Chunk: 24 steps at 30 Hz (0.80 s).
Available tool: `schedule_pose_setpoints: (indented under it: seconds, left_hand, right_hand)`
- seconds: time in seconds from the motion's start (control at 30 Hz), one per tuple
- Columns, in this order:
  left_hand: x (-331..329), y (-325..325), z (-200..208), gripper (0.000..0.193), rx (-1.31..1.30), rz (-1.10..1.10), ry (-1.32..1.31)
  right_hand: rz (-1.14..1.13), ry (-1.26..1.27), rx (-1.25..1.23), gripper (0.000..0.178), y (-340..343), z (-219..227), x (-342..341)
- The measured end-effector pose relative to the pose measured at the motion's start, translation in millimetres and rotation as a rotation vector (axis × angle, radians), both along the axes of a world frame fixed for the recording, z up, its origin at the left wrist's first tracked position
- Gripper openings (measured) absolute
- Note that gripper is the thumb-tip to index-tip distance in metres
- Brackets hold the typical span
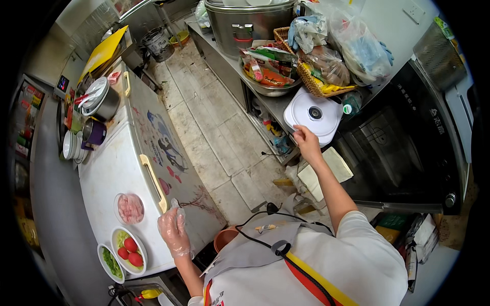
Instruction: The person chops raw meat into small pieces on a wooden cutting board using a cleaver. They then transfer the chopped meat into a glass bowl, rinse it under running water, and place the bowl on a counter.
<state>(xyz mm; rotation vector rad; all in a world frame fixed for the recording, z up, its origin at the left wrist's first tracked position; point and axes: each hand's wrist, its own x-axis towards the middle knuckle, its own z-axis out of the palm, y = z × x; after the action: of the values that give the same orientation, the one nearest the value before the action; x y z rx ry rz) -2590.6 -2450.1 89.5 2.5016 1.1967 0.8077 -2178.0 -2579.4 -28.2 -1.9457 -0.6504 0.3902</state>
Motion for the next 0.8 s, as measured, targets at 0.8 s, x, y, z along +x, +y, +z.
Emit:
schedule_pose_setpoints:
  seconds: [0.8]
  left_hand:
    - [278.8,427.8,-47.0,0.020,-0.023,-0.508,0.066]
  right_hand:
    - [-0.206,-0.884,-0.436,0.018,207.5,42.8,77.1]
